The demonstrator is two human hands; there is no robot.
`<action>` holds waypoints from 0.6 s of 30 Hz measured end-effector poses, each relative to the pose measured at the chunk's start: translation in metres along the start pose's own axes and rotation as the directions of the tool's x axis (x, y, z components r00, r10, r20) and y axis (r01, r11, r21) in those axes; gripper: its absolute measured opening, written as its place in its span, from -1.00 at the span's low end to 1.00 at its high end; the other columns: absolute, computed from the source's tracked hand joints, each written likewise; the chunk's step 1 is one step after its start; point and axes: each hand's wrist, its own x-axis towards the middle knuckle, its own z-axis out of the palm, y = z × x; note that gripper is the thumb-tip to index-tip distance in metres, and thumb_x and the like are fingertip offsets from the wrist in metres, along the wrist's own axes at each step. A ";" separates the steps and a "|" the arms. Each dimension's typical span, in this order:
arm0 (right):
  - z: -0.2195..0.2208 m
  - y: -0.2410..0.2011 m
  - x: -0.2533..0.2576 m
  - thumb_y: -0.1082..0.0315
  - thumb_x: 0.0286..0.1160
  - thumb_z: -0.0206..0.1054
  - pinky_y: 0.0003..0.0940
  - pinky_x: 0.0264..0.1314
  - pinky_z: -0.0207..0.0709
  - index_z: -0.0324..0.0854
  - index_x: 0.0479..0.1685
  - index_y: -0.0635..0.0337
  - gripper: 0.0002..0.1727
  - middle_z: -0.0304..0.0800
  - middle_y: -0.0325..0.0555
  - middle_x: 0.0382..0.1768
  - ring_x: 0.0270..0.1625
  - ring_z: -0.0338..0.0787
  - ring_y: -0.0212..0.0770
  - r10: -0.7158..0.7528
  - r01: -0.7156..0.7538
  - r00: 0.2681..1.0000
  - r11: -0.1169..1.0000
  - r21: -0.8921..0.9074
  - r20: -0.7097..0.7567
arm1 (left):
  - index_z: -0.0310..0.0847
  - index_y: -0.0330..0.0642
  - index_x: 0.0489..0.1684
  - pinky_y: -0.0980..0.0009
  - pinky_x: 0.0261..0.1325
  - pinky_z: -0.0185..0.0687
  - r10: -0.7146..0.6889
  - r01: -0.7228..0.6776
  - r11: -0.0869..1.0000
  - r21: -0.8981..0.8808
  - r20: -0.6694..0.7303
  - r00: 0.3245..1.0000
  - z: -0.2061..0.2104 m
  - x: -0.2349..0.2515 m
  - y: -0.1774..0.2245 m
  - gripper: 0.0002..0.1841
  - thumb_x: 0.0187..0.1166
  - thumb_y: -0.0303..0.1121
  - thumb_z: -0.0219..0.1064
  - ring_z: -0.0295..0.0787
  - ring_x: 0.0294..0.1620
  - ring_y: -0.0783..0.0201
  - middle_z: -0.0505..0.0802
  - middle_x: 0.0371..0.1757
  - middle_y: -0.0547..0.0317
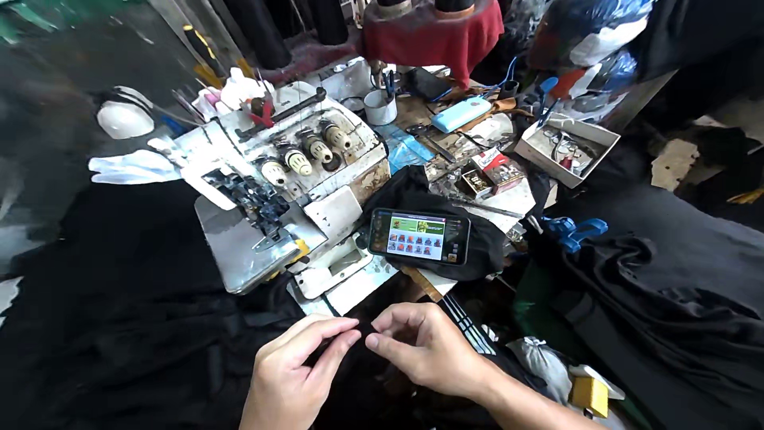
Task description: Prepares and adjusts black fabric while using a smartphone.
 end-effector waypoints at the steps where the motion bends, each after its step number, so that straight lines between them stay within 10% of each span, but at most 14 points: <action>1: 0.000 0.000 0.000 0.22 0.70 0.34 -0.42 -0.32 0.72 0.76 -0.03 0.24 -0.75 0.83 -0.18 -0.32 -0.38 0.79 -0.35 -0.004 0.004 1.000 1.000 0.012 -0.001 | 0.92 -0.04 -0.05 0.48 -0.14 0.88 -0.003 0.003 1.000 0.004 0.000 1.000 -0.001 0.001 0.002 -0.84 0.53 -0.27 0.53 0.89 -0.18 0.40 0.93 -0.10 0.31; 18: 0.000 0.000 -0.001 0.32 0.78 0.24 -0.11 -0.17 0.92 0.73 0.05 0.29 -0.77 0.88 0.05 -0.24 -0.26 0.93 -0.03 0.033 -0.026 0.998 0.990 0.140 -0.048 | 0.91 0.01 -0.01 0.44 -0.06 0.86 0.085 -0.060 0.983 0.176 -0.139 0.987 -0.005 -0.004 0.027 -0.83 0.52 -0.30 0.54 0.85 -0.10 0.42 0.89 -0.07 0.37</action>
